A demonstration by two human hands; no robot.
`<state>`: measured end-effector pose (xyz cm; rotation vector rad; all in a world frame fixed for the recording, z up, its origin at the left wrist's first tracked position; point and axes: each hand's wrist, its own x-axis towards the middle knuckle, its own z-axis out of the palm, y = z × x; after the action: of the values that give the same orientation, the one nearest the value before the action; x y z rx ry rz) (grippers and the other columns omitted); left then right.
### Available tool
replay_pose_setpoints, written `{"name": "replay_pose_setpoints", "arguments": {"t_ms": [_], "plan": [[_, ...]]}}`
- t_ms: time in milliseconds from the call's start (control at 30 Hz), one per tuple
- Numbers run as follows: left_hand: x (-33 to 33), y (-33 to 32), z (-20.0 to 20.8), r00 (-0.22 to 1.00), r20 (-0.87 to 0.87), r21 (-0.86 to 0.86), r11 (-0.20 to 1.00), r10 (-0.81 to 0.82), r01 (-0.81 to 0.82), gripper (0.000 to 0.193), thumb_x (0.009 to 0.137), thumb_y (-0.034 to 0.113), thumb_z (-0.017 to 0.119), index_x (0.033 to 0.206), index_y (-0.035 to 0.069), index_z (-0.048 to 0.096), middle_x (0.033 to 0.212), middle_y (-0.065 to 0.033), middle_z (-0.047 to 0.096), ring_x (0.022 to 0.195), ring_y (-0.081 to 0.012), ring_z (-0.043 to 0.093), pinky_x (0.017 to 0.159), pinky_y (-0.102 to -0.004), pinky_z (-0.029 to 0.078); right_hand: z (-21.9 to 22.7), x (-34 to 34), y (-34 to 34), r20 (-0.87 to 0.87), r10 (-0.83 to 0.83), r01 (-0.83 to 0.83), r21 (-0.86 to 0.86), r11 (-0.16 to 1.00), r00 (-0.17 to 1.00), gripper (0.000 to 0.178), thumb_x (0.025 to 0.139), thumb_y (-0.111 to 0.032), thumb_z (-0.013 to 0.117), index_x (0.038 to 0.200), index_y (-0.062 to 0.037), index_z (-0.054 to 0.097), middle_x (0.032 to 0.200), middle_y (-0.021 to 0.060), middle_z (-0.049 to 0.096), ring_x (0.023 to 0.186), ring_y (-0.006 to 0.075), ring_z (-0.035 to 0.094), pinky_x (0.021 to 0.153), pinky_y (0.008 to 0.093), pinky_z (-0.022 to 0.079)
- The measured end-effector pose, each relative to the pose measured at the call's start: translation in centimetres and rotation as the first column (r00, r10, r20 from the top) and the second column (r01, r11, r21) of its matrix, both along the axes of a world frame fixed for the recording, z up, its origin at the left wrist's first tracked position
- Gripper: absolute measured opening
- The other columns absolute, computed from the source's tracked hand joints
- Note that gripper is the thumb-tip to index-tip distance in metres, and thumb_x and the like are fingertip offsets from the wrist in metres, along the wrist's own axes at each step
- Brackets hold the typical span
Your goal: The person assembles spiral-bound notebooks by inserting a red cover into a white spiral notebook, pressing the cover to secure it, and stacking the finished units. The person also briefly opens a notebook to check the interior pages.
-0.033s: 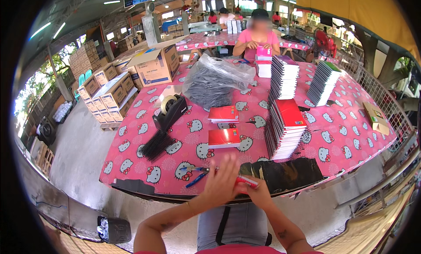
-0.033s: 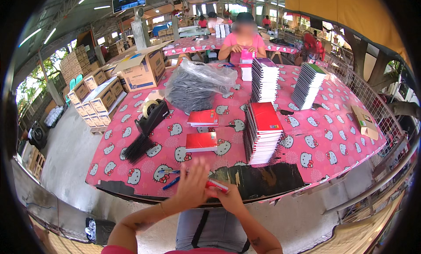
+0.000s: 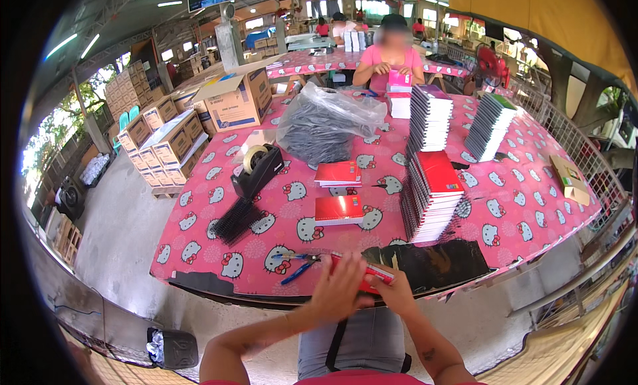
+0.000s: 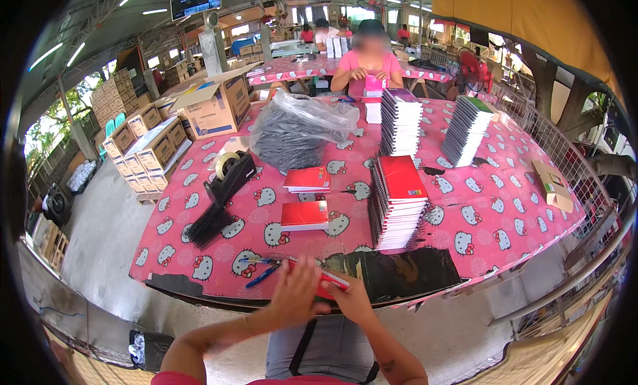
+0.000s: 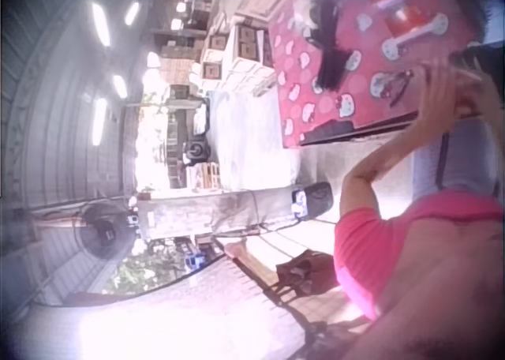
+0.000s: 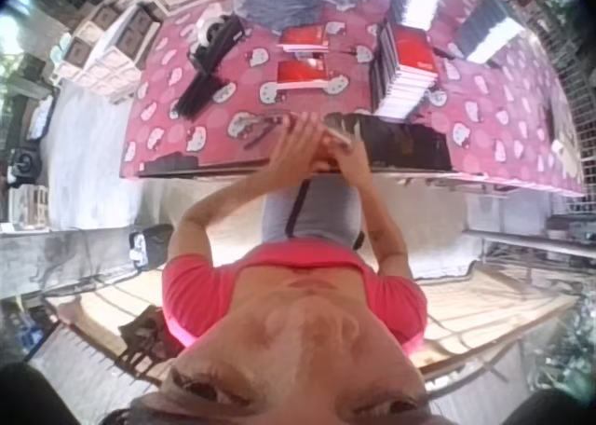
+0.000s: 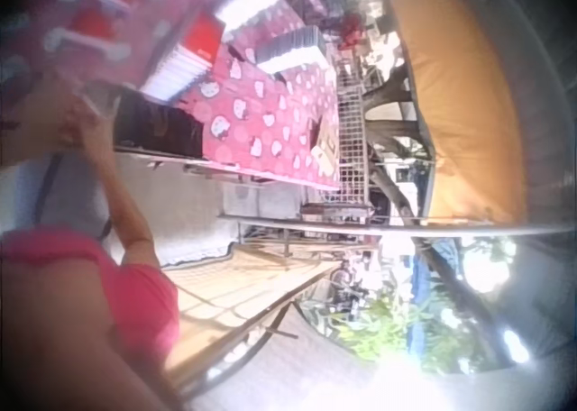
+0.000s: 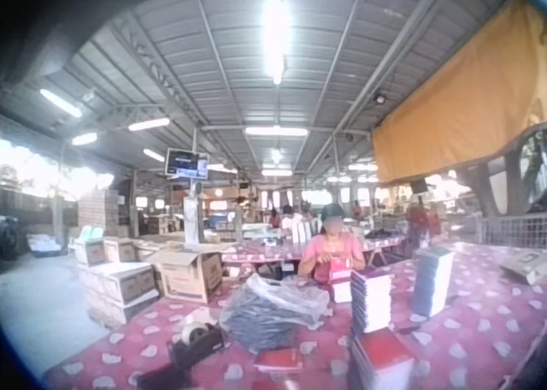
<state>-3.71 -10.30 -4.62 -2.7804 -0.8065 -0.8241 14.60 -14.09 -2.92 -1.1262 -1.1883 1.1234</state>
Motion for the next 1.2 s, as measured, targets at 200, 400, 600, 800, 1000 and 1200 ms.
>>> {"name": "replay_pose_setpoints", "arguments": {"t_ms": [200, 400, 600, 800, 1000, 1200], "plan": [[2.3, 4.1, 3.1, 0.99, -0.135, 0.043, 0.999, 0.034, -0.028, 0.089, 0.091, 0.066, 0.048, 0.144, -0.006, 0.041, 0.151, -0.0263, 0.04, 0.145, -0.0393, 0.033, 0.116, -0.0644, 0.016, -1.8, 1.1, 1.6, 0.303, -0.006, 0.006, 0.002, 1.0, 0.953, 0.032, 0.092, -0.005, 0.065, 0.123, 0.0006, 0.066, 0.104, 0.0136, 0.073, 0.092, 0.0135, 0.065, 0.08, 0.0298, 0.052], [2.9, 3.7, 2.5, 0.992, -0.127, -0.05, 0.999, -0.013, 0.006, 0.085, 0.094, 0.063, 0.046, 0.148, -0.002, 0.04, 0.155, -0.0219, 0.038, 0.146, -0.0363, 0.032, 0.117, -0.0632, 0.012, -4.8, 1.8, 2.2, 0.323, -0.033, -0.002, 0.108, 0.994, 0.946, 0.028, 0.091, -0.009, 0.067, 0.117, -0.0007, 0.068, 0.094, 0.0183, 0.072, 0.081, 0.0197, 0.068, 0.075, 0.0338, 0.052], [1.4, 1.2, -1.7, 0.995, -0.069, -0.113, 0.991, -0.072, 0.064, 0.081, 0.096, 0.06, 0.042, 0.149, -0.001, 0.038, 0.157, -0.0187, 0.035, 0.147, -0.0331, 0.03, 0.114, -0.0639, 0.018, -3.2, 1.6, 2.5, 0.33, -0.043, 0.009, 0.104, 0.995, 0.943, 0.027, 0.084, -0.008, 0.071, 0.109, 0.0015, 0.068, 0.091, 0.0218, 0.07, 0.084, 0.0358, 0.068, 0.077, 0.0384, 0.053], [1.6, 0.7, -1.3, 0.996, -0.001, -0.114, 0.989, -0.089, 0.088, 0.083, 0.095, 0.062, 0.043, 0.149, -0.001, 0.038, 0.157, -0.0189, 0.035, 0.146, -0.0338, 0.033, 0.116, -0.0635, 0.014, -4.0, 1.7, 2.9, 0.356, -0.046, 0.005, 0.113, 0.994, 0.933, 0.028, 0.082, -0.01, 0.073, 0.107, 0.0022, 0.069, 0.084, 0.0236, 0.067, 0.078, 0.0401, 0.064, 0.073, 0.0429, 0.05], [2.6, 5.5, 4.5, 0.973, 0.178, -0.112, 0.979, -0.147, 0.168, 0.035, 0.094, 0.027, 0.063, 0.124, 0.01, 0.063, 0.116, -0.0036, 0.067, 0.112, -0.0241, 0.061, 0.116, -0.0624, 0.017, -2.3, 1.6, 2.7, 0.409, -0.018, 0.009, 0.025, 1.0, 0.912, 0.036, 0.082, -0.011, 0.075, 0.114, 0.0016, 0.068, 0.09, 0.0221, 0.068, 0.078, 0.0322, 0.065, 0.074, 0.0375, 0.051], [1.7, 5.9, 3.3, 0.956, 0.167, -0.204, 0.941, -0.239, 0.271, 0.024, 0.09, 0.02, 0.068, 0.11, 0.007, 0.064, 0.106, -0.0056, 0.066, 0.101, -0.0254, 0.063, 0.102, -0.0494, 0.039, -0.2, 3.9, 1.0, 0.362, -0.058, 0.015, 0.119, 0.993, 0.93, 0.046, 0.079, -0.007, 0.081, 0.122, -0.0026, 0.067, 0.108, 0.01, 0.07, 0.092, 0.0163, 0.065, 0.083, 0.0287, 0.051]]}}
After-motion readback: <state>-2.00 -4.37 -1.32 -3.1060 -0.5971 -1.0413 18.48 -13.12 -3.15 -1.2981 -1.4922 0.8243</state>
